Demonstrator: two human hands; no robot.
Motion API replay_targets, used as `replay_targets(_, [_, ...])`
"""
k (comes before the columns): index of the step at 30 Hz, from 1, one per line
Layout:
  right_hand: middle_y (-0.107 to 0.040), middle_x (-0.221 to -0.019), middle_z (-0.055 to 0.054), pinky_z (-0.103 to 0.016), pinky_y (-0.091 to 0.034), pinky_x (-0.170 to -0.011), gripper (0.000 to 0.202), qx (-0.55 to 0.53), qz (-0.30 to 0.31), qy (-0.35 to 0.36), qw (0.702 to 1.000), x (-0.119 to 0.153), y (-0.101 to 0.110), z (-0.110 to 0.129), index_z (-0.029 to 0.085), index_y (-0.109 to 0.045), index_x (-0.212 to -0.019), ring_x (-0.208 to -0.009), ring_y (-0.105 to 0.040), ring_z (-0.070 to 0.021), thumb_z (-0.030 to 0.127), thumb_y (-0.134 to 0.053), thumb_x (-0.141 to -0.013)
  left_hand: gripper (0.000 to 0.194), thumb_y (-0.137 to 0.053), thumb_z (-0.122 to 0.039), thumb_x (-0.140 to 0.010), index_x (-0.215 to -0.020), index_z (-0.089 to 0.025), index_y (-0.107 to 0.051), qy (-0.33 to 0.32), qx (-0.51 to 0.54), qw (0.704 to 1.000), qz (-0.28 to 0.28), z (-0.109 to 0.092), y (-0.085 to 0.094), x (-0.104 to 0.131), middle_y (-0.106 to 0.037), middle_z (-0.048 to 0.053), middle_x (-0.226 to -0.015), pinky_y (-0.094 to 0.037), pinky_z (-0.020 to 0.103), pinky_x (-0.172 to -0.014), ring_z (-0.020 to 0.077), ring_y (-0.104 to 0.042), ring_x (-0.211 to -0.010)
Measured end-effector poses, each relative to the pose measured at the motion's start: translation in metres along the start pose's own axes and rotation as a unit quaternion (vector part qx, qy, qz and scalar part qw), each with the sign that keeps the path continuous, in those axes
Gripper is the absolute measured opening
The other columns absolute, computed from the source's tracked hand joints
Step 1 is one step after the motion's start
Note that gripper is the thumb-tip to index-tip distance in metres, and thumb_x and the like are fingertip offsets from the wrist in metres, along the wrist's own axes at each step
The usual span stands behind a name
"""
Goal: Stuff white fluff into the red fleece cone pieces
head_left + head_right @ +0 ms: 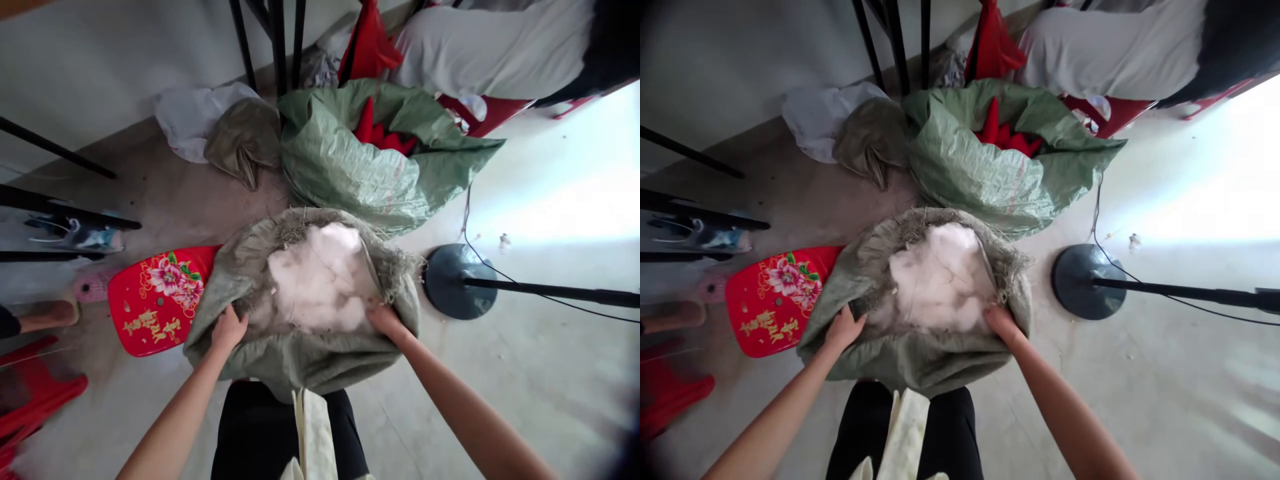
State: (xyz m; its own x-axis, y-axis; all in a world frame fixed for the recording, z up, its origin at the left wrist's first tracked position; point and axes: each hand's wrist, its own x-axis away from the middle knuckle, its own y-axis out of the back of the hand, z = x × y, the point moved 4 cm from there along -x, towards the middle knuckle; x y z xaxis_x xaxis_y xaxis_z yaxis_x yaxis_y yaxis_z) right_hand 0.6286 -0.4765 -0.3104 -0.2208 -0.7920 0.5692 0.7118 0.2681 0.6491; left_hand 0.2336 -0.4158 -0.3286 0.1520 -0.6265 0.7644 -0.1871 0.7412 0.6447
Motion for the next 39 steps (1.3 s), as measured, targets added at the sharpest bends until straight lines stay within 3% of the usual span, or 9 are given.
replay_targets(5, [-0.042, -0.145, -0.022, -0.043, -0.033, -0.116, 0.053, 0.037, -0.018, 0.047, 0.998, -0.025, -0.018, 0.024, 0.013, -0.044, -0.141, -0.139, -0.035, -0.0368, 0.027, -0.056, -0.091, 0.054, -0.055, -0.028, -0.089, -0.138, -0.010, -0.040, -0.250, 0.109, 0.955, -0.118, -0.092, -0.020, 0.032, -0.036, 0.021, -0.143, -0.039, 0.042, -0.109, 0.0326, -0.044, -0.132])
replay_targets(8, [-0.022, -0.157, -0.021, -0.046, -0.033, -0.116, 0.075, 0.086, -0.003, 0.114, 0.990, -0.030, -0.043, 0.050, 0.015, -0.030, -0.150, -0.146, -0.020, -0.0406, 0.038, -0.064, -0.087, 0.062, -0.065, -0.024, -0.083, -0.137, -0.007, -0.040, -0.217, 0.167, 0.958, -0.085, -0.114, -0.055, 0.033, -0.034, 0.024, -0.144, -0.034, 0.048, -0.112, 0.0362, -0.038, -0.135])
replay_targets(14, [-0.010, -0.161, -0.018, -0.062, -0.034, -0.110, 0.094, 0.133, 0.081, 0.047, 0.987, -0.036, -0.080, 0.055, 0.023, -0.020, -0.155, -0.146, -0.007, -0.0488, 0.044, -0.073, -0.080, 0.013, -0.061, -0.013, -0.081, -0.093, -0.014, -0.059, -0.140, 0.248, 0.959, 0.011, -0.095, -0.094, 0.022, -0.062, 0.013, -0.103, -0.044, 0.040, -0.095, 0.0262, -0.058, -0.102])
replay_targets(18, [-0.003, -0.163, -0.012, -0.059, -0.022, -0.118, 0.093, 0.153, 0.062, 0.042, 0.985, -0.057, -0.075, 0.056, 0.025, -0.024, -0.154, -0.148, 0.005, -0.0443, 0.034, -0.076, -0.078, 0.014, -0.062, -0.016, -0.079, -0.068, -0.019, -0.053, -0.086, 0.277, 0.957, 0.024, -0.064, -0.073, -0.001, -0.057, 0.001, -0.067, -0.047, 0.035, -0.076, 0.0203, -0.057, -0.070])
replay_targets(24, [-0.026, -0.154, -0.022, -0.048, -0.026, -0.116, 0.076, 0.166, 0.136, 0.033, 0.976, -0.072, -0.085, 0.040, 0.013, -0.035, -0.149, -0.147, -0.008, -0.0416, 0.022, -0.070, -0.082, 0.013, -0.052, -0.030, -0.086, -0.088, -0.018, -0.057, -0.037, 0.357, 0.933, -0.015, -0.026, -0.030, -0.021, -0.065, 0.005, -0.084, -0.050, 0.029, -0.071, 0.0201, -0.063, -0.082])
replay_targets(28, [-0.020, -0.156, -0.021, -0.043, -0.031, -0.114, 0.073, 0.148, 0.134, 0.006, 0.980, -0.061, -0.087, 0.028, 0.014, -0.031, -0.151, -0.148, -0.013, -0.0373, 0.024, -0.064, -0.087, 0.023, -0.063, -0.028, -0.081, -0.101, -0.017, -0.060, -0.049, 0.358, 0.932, 0.006, -0.053, -0.044, -0.012, -0.067, 0.007, -0.093, -0.049, 0.031, -0.079, 0.0200, -0.063, -0.087])
replay_targets(31, [-0.016, -0.159, -0.019, -0.041, -0.033, -0.113, 0.070, 0.125, 0.132, 0.005, 0.983, -0.053, -0.083, 0.029, 0.016, -0.029, -0.153, -0.147, -0.017, -0.0359, 0.023, -0.059, -0.090, 0.004, -0.066, -0.019, -0.075, -0.074, -0.017, -0.063, -0.095, 0.337, 0.934, 0.073, -0.094, -0.056, -0.004, -0.064, 0.003, -0.070, -0.047, 0.031, -0.074, 0.0198, -0.061, -0.071])
replay_targets(35, [-0.013, -0.161, -0.017, -0.043, -0.035, -0.112, 0.066, 0.096, 0.114, 0.018, 0.989, -0.045, -0.074, 0.030, 0.017, -0.031, -0.152, -0.147, -0.017, -0.0371, 0.022, -0.056, -0.090, 0.021, -0.066, -0.018, -0.071, -0.052, -0.019, -0.056, -0.131, 0.323, 0.931, 0.111, -0.102, -0.015, -0.008, -0.055, -0.001, -0.051, -0.045, 0.033, -0.070, 0.0187, -0.055, -0.059])
replay_targets(39, [-0.012, -0.161, -0.014, -0.045, -0.034, -0.114, 0.063, 0.024, 0.045, 0.074, 0.996, -0.037, -0.066, 0.033, 0.019, -0.035, -0.150, -0.148, -0.014, -0.0369, 0.026, -0.055, -0.090, 0.015, -0.056, -0.028, -0.080, -0.070, -0.019, -0.063, -0.116, 0.372, 0.920, 0.036, -0.057, 0.089, -0.018, -0.059, -0.001, -0.058, -0.048, 0.035, -0.074, 0.0168, -0.055, -0.061])
